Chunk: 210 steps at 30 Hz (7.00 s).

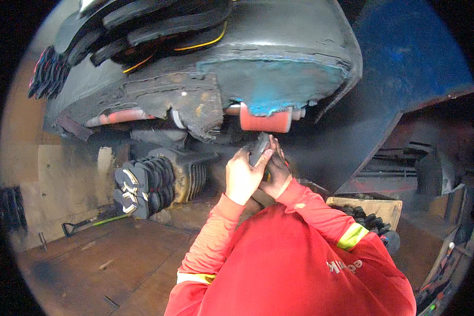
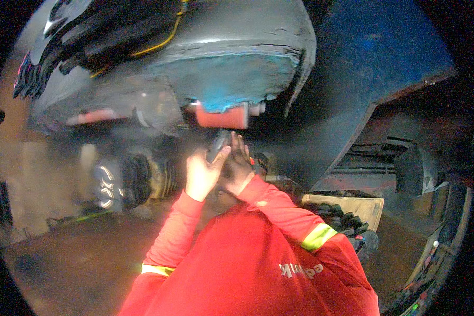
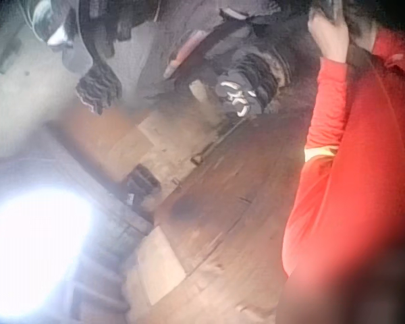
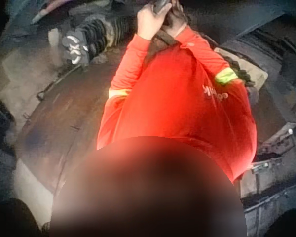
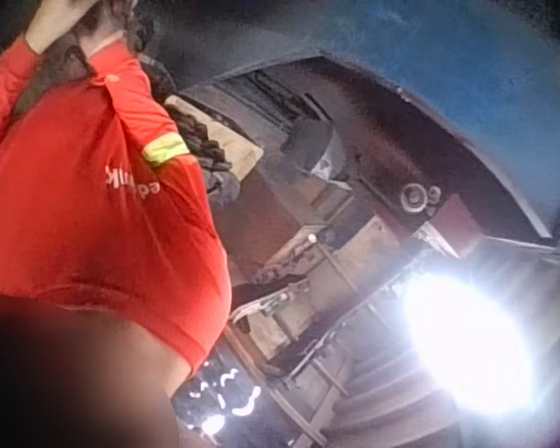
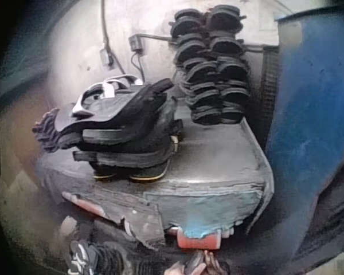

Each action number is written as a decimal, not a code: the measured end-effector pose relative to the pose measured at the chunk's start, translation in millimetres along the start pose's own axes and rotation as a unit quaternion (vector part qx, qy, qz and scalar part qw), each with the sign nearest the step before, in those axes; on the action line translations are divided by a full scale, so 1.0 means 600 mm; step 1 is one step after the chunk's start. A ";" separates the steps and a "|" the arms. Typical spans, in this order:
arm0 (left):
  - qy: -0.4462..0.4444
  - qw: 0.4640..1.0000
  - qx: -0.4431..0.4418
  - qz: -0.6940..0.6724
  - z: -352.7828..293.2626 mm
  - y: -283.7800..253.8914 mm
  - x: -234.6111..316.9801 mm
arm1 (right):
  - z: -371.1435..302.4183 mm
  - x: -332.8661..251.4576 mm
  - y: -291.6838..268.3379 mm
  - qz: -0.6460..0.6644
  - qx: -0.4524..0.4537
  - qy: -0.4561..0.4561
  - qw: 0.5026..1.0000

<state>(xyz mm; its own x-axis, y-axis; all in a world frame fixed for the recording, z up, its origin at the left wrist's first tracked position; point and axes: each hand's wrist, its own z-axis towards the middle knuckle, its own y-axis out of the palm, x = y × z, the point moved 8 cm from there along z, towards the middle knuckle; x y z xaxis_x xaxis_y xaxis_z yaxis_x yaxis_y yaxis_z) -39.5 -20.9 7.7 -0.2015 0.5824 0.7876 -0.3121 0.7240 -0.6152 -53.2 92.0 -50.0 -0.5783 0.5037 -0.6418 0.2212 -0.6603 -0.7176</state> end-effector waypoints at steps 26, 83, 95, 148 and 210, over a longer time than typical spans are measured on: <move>-0.052 0.997 -0.007 0.049 0.036 0.018 0.019 | 0.027 0.015 -0.047 0.108 -0.209 0.079 0.969; 0.042 0.991 -0.017 0.125 0.032 0.006 0.022 | 0.001 -0.013 0.011 0.024 -0.116 0.057 0.991; 0.054 0.996 0.026 0.062 0.007 -0.022 0.045 | 0.007 -0.015 -0.007 -0.007 -0.165 0.045 0.985; 0.100 0.900 0.116 -0.409 -0.040 -0.505 0.177 | 0.197 -0.290 -0.577 0.328 0.203 -0.115 0.915; 0.170 0.826 0.094 -0.529 0.080 -0.416 0.249 | -1.073 0.192 -0.468 0.154 0.646 0.528 0.530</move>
<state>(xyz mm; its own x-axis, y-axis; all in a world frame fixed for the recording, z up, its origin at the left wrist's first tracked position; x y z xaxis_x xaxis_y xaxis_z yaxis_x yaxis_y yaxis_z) -36.4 -132.1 280.8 0.5386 -0.2465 0.8057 -0.2921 0.8423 0.4530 323.7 693.9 -96.7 0.2413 -0.1565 -0.9578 -0.9384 -0.2891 -0.1891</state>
